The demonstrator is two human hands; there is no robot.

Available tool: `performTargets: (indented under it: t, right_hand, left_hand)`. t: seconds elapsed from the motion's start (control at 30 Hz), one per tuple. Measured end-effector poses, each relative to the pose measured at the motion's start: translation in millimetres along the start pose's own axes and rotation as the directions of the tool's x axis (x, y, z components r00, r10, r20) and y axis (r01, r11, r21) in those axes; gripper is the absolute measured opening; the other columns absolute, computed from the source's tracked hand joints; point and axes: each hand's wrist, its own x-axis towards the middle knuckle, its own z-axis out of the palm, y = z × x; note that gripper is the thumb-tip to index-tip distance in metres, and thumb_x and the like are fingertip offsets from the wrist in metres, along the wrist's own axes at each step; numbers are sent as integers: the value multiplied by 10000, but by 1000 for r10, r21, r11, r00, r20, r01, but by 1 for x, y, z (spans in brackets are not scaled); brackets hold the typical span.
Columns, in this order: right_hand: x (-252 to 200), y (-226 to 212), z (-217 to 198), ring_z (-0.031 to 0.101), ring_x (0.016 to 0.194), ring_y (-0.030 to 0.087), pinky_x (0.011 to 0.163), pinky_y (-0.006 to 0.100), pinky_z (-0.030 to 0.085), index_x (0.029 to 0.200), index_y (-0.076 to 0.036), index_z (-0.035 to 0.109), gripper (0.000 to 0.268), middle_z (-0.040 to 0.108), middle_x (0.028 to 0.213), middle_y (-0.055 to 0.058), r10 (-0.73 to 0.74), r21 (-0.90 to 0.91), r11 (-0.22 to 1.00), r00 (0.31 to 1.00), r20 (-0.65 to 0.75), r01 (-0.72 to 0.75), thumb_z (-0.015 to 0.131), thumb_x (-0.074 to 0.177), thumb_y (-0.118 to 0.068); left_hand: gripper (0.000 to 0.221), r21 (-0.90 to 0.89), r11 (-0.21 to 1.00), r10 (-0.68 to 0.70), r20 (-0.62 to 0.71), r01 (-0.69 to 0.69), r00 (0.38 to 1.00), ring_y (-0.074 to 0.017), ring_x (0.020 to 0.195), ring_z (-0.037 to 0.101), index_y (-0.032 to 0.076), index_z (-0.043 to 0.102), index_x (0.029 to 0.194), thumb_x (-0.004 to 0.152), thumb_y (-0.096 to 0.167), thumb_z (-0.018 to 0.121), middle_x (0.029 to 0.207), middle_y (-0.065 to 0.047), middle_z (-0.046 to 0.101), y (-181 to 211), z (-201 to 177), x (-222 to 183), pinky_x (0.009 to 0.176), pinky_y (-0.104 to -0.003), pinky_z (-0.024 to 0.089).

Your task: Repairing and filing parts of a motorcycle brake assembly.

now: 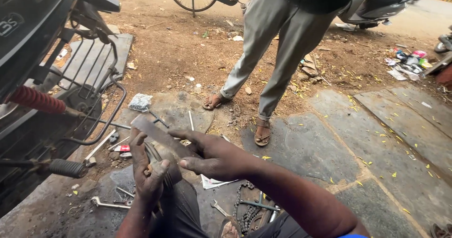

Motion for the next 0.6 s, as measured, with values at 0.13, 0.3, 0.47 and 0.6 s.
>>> performTargets:
  t: [0.13, 0.3, 0.47, 0.6]
  right_hand:
    - [3, -3, -3, 679, 956, 161, 847, 348, 539, 1594, -160, 346, 690, 690, 1027, 92, 76, -158, 985, 997, 30, -70, 648, 976, -215]
    - [-6, -5, -42, 648, 882, 166, 820, 338, 542, 1591, -152, 358, 636, 678, 1007, 131, 31, -81, 996, 999, 34, -28, 604, 1005, -182]
    - [-49, 14, -99, 604, 918, 125, 767, 311, 554, 1300, -22, 604, 312, 564, 1428, -6, -226, 29, 971, 947, -229, 239, 582, 992, -66]
    - [-97, -13, -120, 501, 650, 147, 570, 299, 400, 1255, -1, 532, 86, 510, 910, 48, -519, -115, 661, 341, -784, 741, 530, 1188, -55]
  left_hand:
    - [907, -70, 995, -74, 11, 75, 997, -363, 1575, 271, 28, 330, 1586, 840, 415, 670, 1632, -249, 279, 7, 2, 3, 1305, -504, 210]
    - [797, -47, 999, -2, 8, 2, 1000, -368, 1665, 124, 68, 412, 1507, 833, 417, 655, 1756, -238, 160, 29, 7, 15, 1337, -530, 104]
    - [766, -66, 998, -12, -28, 10, 1000, -372, 1681, 121, 73, 443, 1493, 836, 408, 651, 1769, -235, 177, 31, 6, 16, 1350, -528, 80]
    - [773, -30, 1000, 8, -24, -8, 1000, -366, 1673, 147, 71, 449, 1493, 833, 421, 645, 1761, -234, 194, 30, 4, 14, 1350, -517, 113]
